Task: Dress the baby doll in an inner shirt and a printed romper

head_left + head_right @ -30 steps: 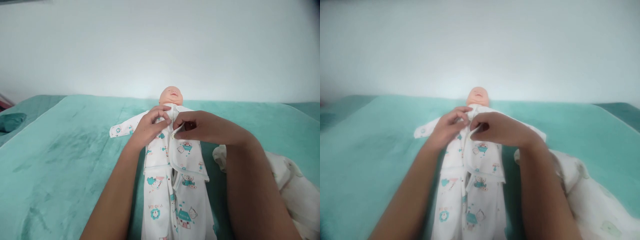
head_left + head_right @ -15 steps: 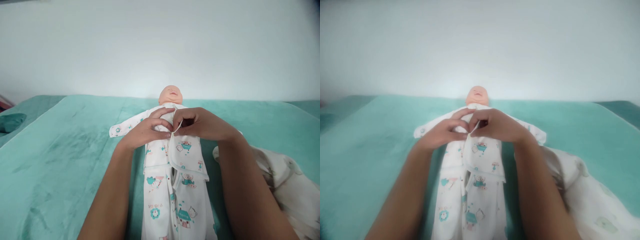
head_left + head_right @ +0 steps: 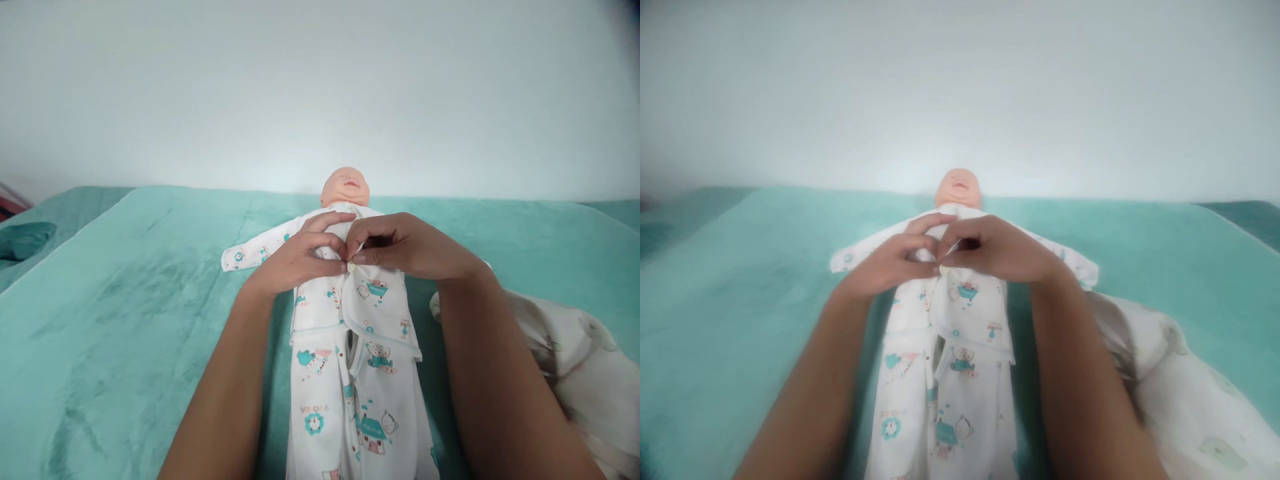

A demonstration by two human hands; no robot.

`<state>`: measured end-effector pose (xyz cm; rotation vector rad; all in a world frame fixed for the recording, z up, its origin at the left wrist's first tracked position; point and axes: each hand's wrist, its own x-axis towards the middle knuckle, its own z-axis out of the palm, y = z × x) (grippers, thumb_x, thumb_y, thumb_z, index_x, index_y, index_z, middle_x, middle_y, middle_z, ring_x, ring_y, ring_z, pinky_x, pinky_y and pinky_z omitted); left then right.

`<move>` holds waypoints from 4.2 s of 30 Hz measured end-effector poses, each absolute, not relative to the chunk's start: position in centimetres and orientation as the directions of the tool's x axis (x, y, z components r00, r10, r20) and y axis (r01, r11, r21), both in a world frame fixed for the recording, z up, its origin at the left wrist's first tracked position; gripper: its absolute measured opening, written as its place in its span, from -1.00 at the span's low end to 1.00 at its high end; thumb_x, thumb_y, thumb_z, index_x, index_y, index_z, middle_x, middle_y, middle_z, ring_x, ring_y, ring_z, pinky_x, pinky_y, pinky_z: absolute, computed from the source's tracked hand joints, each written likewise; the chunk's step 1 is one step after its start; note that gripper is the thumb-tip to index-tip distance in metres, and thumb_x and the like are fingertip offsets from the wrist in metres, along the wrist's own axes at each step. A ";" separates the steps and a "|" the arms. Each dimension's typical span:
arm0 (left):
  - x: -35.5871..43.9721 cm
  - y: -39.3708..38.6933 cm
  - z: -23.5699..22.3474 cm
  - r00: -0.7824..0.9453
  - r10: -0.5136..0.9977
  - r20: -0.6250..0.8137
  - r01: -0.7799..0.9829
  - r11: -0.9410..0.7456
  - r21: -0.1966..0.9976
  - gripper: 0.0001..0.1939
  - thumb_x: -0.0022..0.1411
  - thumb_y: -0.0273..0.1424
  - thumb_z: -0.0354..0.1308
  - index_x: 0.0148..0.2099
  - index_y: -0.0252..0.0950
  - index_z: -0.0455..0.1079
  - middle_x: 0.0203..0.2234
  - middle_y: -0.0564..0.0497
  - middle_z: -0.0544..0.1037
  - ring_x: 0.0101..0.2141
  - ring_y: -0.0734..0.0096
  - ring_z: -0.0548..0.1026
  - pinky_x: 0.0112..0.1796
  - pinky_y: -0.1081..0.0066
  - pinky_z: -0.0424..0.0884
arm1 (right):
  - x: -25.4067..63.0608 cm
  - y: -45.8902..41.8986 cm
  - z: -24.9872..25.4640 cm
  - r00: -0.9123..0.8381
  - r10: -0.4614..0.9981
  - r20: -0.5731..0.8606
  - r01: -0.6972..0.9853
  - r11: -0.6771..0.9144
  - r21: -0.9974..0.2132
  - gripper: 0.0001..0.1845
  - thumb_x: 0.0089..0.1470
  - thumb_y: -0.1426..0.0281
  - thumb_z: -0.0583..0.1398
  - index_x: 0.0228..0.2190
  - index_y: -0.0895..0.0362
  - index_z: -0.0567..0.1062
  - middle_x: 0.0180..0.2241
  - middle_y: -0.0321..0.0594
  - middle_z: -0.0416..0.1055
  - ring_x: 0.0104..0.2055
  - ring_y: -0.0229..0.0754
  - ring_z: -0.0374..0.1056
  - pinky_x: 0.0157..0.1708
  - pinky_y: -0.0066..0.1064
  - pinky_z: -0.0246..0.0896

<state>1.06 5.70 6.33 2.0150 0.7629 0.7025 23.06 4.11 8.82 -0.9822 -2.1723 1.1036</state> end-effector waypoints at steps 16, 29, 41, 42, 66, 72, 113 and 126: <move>0.8 5.7 6.6 0.691 0.702 0.171 0.215 -0.426 0.879 -0.92 0.17 -0.30 0.27 -0.26 -0.16 0.50 0.36 0.13 0.14 0.37 0.06 -0.01 0.30 0.02 0.04 | 23.0 4.0 8.9 -0.549 0.835 0.038 0.380 0.290 -0.879 -0.80 0.03 0.21 0.28 -0.40 0.09 0.58 -0.41 -0.29 0.46 -0.40 -0.25 0.27 -0.38 -0.36 0.12; 1.1 5.5 6.2 0.613 0.753 0.239 0.071 -0.354 0.932 -0.95 0.11 -0.40 0.30 -0.38 -0.21 0.49 0.25 0.04 0.33 0.28 0.05 0.20 0.20 0.04 0.24 | 22.5 3.1 10.0 -0.417 0.902 0.116 0.442 0.313 -0.841 -0.79 0.02 0.23 0.30 -0.41 0.07 0.43 -0.49 -0.35 0.30 -0.47 -0.30 0.18 -0.49 -0.39 -0.01; 1.1 5.3 6.2 0.574 0.783 0.239 0.082 -0.345 0.935 -0.94 0.12 -0.42 0.24 -0.41 -0.20 0.49 0.18 0.06 0.42 0.33 0.06 0.12 0.22 -0.04 0.18 | 20.4 0.8 11.7 -0.318 0.940 -0.120 0.793 0.195 -0.577 -0.57 0.13 0.18 0.19 -0.67 0.10 0.29 -0.65 -0.32 0.15 -0.63 -0.34 -0.05 -0.64 -0.31 -0.20; 1.1 5.4 6.2 0.572 0.784 0.240 0.090 -0.351 0.932 -0.94 0.12 -0.42 0.24 -0.41 -0.20 0.49 0.18 0.06 0.43 0.33 0.06 0.12 0.25 -0.05 0.13 | 20.3 0.8 11.6 -0.292 0.949 -0.115 0.803 0.178 -0.568 -0.59 0.13 0.21 0.18 -0.67 0.10 0.30 -0.64 -0.31 0.16 -0.63 -0.33 -0.06 -0.64 -0.31 -0.20; 1.0 5.7 6.1 0.594 0.774 0.221 0.141 -0.370 0.918 -0.95 0.11 -0.43 0.22 -0.41 -0.22 0.47 0.20 0.06 0.40 0.33 0.04 0.11 0.29 -0.08 0.00 | 20.1 1.1 11.7 -0.247 0.950 -0.189 0.825 0.104 -0.556 -0.64 0.07 0.28 0.19 -0.68 0.09 0.28 -0.64 -0.32 0.14 -0.61 -0.32 -0.04 -0.62 -0.32 -0.15; 0.8 5.8 6.1 0.626 0.754 0.198 0.151 -0.366 0.918 -0.92 0.14 -0.44 0.19 -0.41 -0.24 0.45 0.23 0.07 0.37 0.35 0.09 0.07 0.31 -0.03 -0.04 | 20.3 1.1 11.7 -0.240 0.951 -0.196 0.823 0.092 -0.561 -0.68 0.00 0.29 0.21 -0.67 0.10 0.29 -0.63 -0.34 0.17 -0.60 -0.33 -0.02 -0.61 -0.36 -0.15; 0.2 6.1 5.8 0.684 0.707 0.182 0.189 -0.412 0.891 -0.89 0.11 -0.31 0.32 -0.37 -0.22 0.48 0.31 0.07 0.27 0.39 0.08 -0.06 0.32 0.00 -0.12 | 20.9 1.4 12.1 -0.366 0.901 -0.232 0.789 0.168 -0.592 -0.75 0.06 0.32 0.14 -0.61 0.09 0.43 -0.59 -0.34 0.32 -0.55 -0.31 0.15 -0.55 -0.39 -0.02; 0.5 5.7 6.1 0.661 0.733 0.160 0.205 -0.382 0.901 -0.88 0.12 -0.32 0.28 -0.41 -0.23 0.47 0.30 0.07 0.27 0.38 0.01 -0.02 0.30 -0.04 -0.04 | 20.4 1.4 11.8 -0.358 0.912 -0.200 0.768 0.165 -0.619 -0.57 0.07 0.09 0.22 -0.65 0.10 0.36 -0.62 -0.36 0.27 -0.59 -0.35 0.08 -0.57 -0.39 -0.08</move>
